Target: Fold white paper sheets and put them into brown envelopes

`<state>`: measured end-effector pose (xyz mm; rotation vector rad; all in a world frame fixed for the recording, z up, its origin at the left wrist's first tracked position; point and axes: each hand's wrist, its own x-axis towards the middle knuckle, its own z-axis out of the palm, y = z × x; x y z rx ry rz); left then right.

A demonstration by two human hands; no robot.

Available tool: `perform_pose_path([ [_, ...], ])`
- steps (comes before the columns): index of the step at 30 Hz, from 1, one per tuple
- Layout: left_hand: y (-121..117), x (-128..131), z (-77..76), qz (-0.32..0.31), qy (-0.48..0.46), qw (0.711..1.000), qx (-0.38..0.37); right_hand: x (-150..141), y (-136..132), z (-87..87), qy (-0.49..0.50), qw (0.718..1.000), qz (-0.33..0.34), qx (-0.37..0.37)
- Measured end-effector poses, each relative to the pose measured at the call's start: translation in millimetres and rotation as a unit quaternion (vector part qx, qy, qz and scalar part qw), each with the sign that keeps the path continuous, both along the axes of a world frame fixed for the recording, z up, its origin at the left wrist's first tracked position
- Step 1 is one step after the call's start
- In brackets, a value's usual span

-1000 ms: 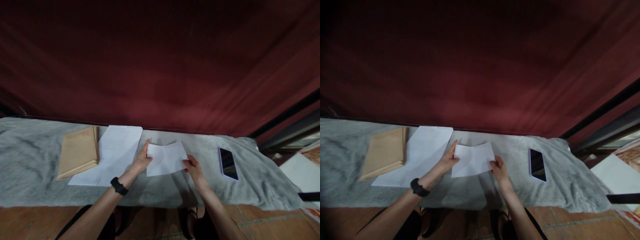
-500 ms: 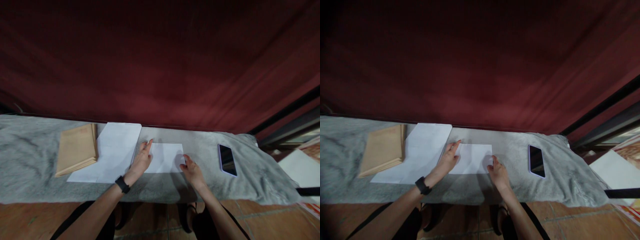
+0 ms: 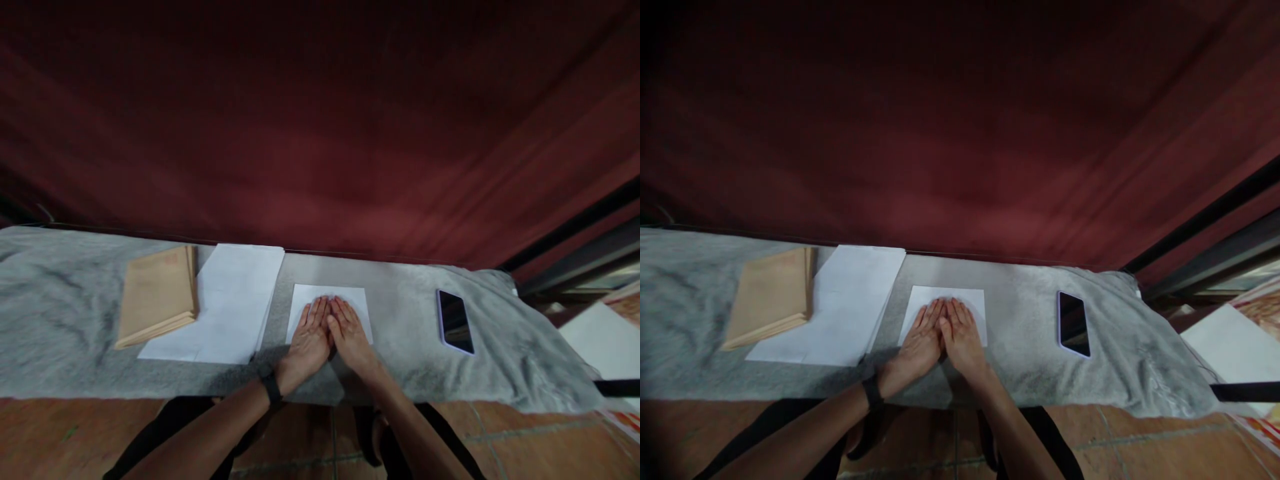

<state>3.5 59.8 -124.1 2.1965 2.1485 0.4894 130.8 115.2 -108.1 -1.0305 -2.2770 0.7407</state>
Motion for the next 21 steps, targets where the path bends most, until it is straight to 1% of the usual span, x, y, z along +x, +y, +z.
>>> perform_pose_path([
  [3, 0.4, -10.0, -1.6, 0.006, 0.011, 1.000, 0.006, -3.7, -0.1, -6.9, -0.051, 0.998, 0.010, 0.040],
  [5, 1.0, -17.5, -0.8, 0.007, 0.012, 1.000, 0.010, -2.3, 2.9, -9.1, -0.073, 0.995, -0.004, 0.064],
  [8, 1.9, -27.9, 1.4, 0.028, 0.009, 0.999, 0.020, 1.0, 9.1, -10.8, -0.085, 0.992, -0.036, 0.085],
  [11, 2.4, -37.2, 3.9, 0.052, 0.010, 0.998, 0.027, 5.0, 14.4, -12.6, -0.072, 0.991, -0.073, 0.084],
  [17, 2.2, -52.5, 7.8, 0.079, 0.006, 0.997, 0.023, 18.8, 19.5, -17.9, -0.041, 0.988, -0.130, 0.068],
  [21, 3.2, -58.3, 11.1, 0.109, 0.017, 0.994, 0.015, 31.7, 26.6, -14.1, -0.037, 0.982, -0.177, 0.051],
])
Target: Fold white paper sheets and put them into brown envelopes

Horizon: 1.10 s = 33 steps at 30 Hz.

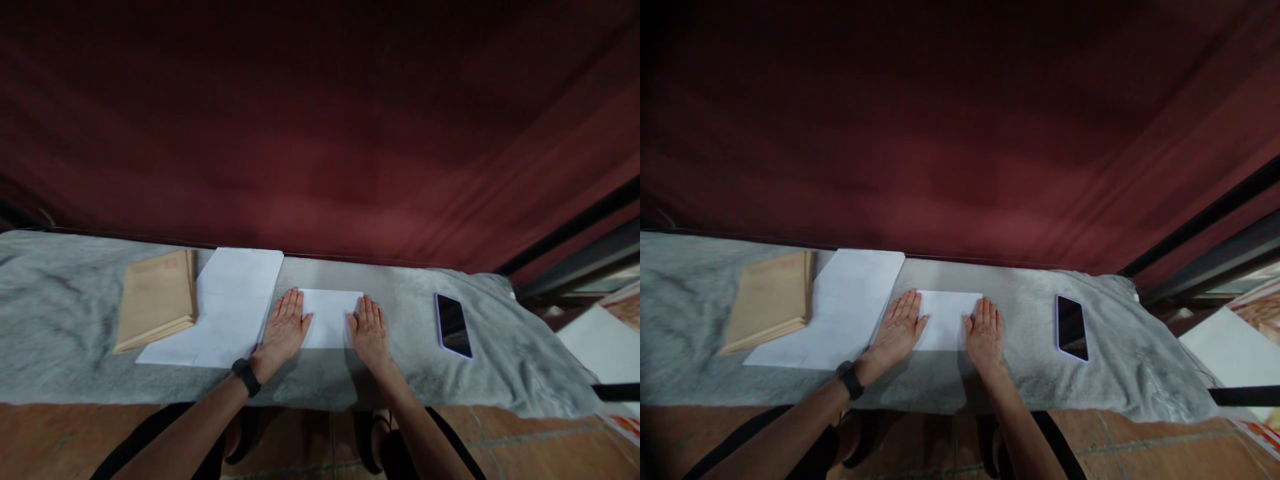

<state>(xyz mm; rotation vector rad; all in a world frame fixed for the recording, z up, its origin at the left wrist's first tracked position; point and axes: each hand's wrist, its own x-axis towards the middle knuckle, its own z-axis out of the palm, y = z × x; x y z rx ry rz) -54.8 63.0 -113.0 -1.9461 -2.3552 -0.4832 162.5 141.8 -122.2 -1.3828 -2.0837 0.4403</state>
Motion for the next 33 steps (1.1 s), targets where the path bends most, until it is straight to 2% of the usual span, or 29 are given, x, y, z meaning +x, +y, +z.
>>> perform_pose_path([
  [3, -1.6, 4.9, 4.0, -0.001, 0.016, 1.000, 0.021, 10.7, 10.1, 9.3, -0.037, 0.999, -0.028, -0.004],
  [6, -5.3, 17.0, 5.4, -0.062, 0.017, 0.997, 0.040, 18.5, 17.3, 18.3, -0.085, 0.995, -0.043, -0.013],
  [9, -8.4, 27.6, 2.9, -0.117, 0.009, 0.993, 0.025, 20.2, 16.2, 22.1, -0.127, 0.990, -0.056, -0.037],
  [13, -9.0, 28.7, 0.3, -0.141, -0.001, 0.990, -0.008, 17.8, 8.8, 20.3, -0.156, 0.985, -0.055, -0.053],
  [21, -6.2, 20.5, 2.9, -0.156, -0.015, 0.987, -0.022, 23.5, 4.0, 17.5, -0.105, 0.990, -0.041, -0.086],
  [26, -7.2, 22.5, 3.6, -0.159, -0.014, 0.987, -0.017, 28.5, 0.3, 19.0, -0.108, 0.986, -0.043, -0.122],
  [30, -4.2, 29.3, 2.2, -0.148, -0.017, 0.989, -0.009, 28.4, 4.1, 22.9, -0.067, 0.994, -0.049, -0.072],
  [33, 4.8, 37.3, 0.8, -0.156, -0.023, 0.988, 0.002, 14.8, 8.3, 26.5, 0.009, 0.999, 0.009, -0.036],
])
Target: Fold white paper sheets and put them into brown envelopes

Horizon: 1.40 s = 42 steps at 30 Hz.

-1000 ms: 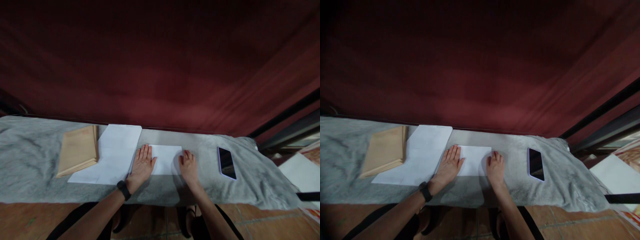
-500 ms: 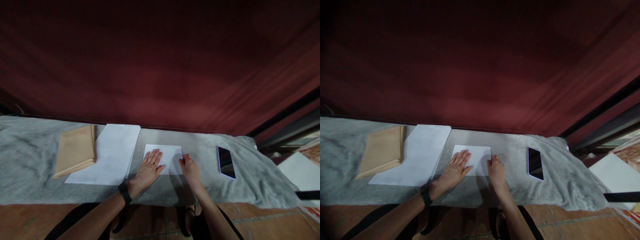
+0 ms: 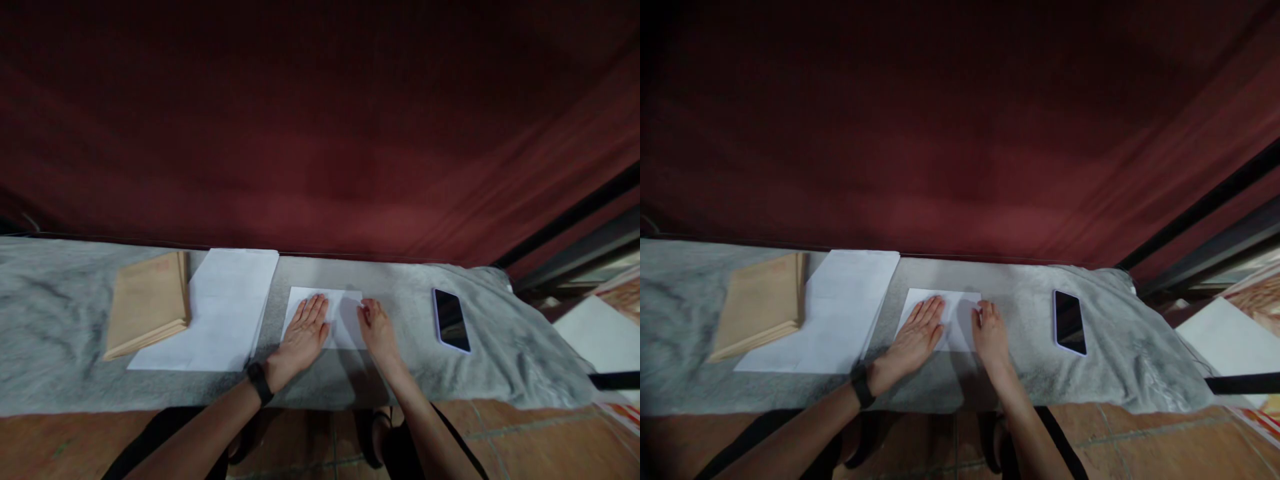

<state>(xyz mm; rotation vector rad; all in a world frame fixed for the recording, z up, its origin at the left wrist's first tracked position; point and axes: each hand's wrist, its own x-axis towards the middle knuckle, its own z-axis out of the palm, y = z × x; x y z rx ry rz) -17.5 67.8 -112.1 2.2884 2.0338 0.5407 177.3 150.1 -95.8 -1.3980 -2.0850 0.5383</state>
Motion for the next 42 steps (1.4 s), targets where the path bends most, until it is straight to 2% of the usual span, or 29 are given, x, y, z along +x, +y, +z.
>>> perform_pose_path([
  [3, 12.4, 6.6, -1.4, 0.006, 0.006, 1.000, 0.001, -26.3, -1.9, -1.9, 0.047, 0.995, 0.083, 0.004],
  [6, 22.2, 8.1, -2.8, 0.015, 0.033, 0.999, -0.014, -51.7, -8.5, -10.2, 0.015, 0.991, 0.135, 0.019],
  [12, 26.6, 0.4, -6.1, 0.032, 0.099, 0.995, -0.007, -67.0, -10.7, -23.0, -0.121, 0.983, 0.114, 0.083],
  [18, 24.0, -12.8, -7.6, 0.063, 0.099, 0.993, -0.008, -63.5, -8.3, -29.1, -0.161, 0.975, 0.093, 0.124],
  [24, 17.5, -24.2, -2.1, 0.111, 0.107, 0.988, -0.012, -55.5, -6.0, -33.7, -0.177, 0.972, 0.059, 0.139],
  [36, 2.7, -40.3, -1.6, 0.149, 0.107, 0.983, -0.032, -17.1, 4.2, -40.8, -0.219, 0.965, 0.003, 0.143],
  [42, -8.3, -42.0, 0.6, 0.177, 0.108, 0.978, -0.012, 3.7, 4.4, -35.5, -0.224, 0.965, -0.034, 0.129],
])
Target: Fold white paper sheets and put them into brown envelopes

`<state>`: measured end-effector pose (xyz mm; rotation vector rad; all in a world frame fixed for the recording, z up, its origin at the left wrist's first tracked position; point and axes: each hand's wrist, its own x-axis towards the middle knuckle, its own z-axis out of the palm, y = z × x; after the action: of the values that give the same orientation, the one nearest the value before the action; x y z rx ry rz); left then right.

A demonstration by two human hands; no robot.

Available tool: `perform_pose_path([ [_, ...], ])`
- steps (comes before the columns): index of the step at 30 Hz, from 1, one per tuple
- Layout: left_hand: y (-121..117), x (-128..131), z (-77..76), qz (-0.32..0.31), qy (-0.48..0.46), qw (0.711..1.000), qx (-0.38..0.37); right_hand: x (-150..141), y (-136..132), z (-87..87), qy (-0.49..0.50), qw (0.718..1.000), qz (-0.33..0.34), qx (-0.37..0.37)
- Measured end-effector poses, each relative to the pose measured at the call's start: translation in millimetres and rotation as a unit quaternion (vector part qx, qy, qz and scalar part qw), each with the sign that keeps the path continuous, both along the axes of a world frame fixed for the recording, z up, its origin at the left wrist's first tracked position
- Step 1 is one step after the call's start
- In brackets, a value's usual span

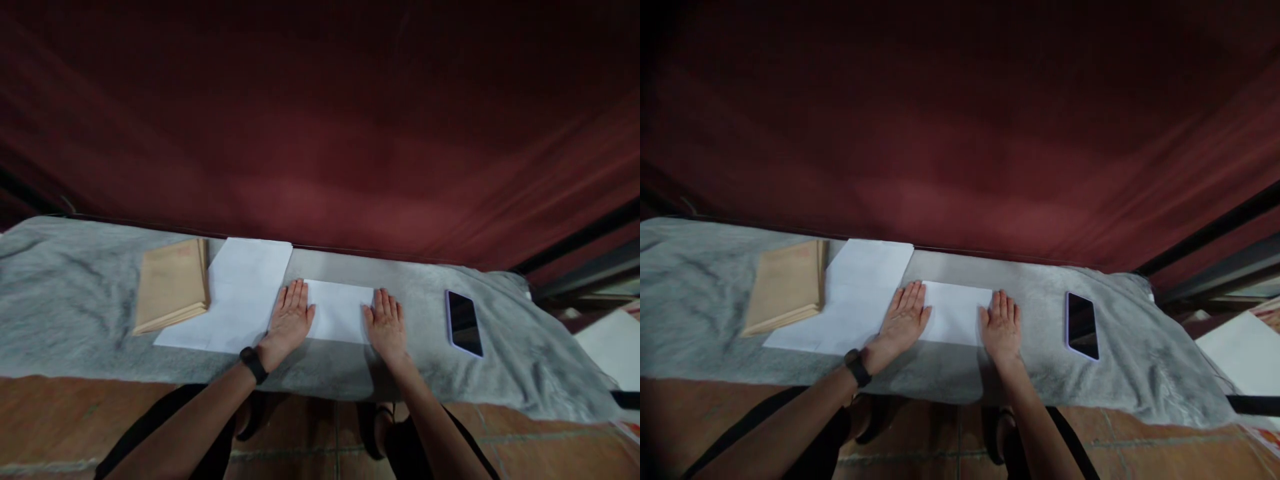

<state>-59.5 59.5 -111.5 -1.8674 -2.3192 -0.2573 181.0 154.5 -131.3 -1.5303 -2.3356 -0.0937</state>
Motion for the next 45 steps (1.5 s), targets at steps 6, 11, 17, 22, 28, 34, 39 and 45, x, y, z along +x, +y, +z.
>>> perform_pose_path([
  [6, -21.3, 40.9, 2.5, -0.087, -0.030, 0.994, 0.051, -9.3, -16.5, 12.0, 0.081, 0.992, 0.099, -0.002],
  [11, -33.2, 69.6, -7.3, -0.174, -0.060, 0.982, 0.044, -28.6, -50.9, 10.3, 0.083, 0.960, 0.258, -0.068],
  [17, -36.9, 64.9, -7.4, -0.156, -0.077, 0.984, 0.026, -19.2, -56.9, 6.9, 0.020, 0.971, 0.233, -0.044],
  [22, -40.4, 62.2, -1.2, -0.158, -0.094, 0.983, 0.017, -9.4, -51.2, 3.8, -0.010, 0.976, 0.215, -0.027],
  [28, -47.6, 56.5, -1.0, -0.184, -0.093, 0.979, 0.010, -1.0, -49.9, -4.2, -0.012, 0.983, 0.184, -0.021],
  [34, -53.3, 55.6, -0.5, -0.218, -0.077, 0.973, 0.007, 11.4, -52.1, -9.0, -0.004, 0.987, 0.158, 0.002],
  [39, -53.9, 56.1, 2.4, -0.233, -0.073, 0.969, -0.032, 19.6, -56.8, -11.6, -0.015, 0.991, 0.129, 0.005],
  [45, -53.1, 56.3, 4.6, -0.240, -0.076, 0.967, -0.030, 21.2, -61.5, -3.9, -0.035, 0.996, 0.079, -0.026],
])
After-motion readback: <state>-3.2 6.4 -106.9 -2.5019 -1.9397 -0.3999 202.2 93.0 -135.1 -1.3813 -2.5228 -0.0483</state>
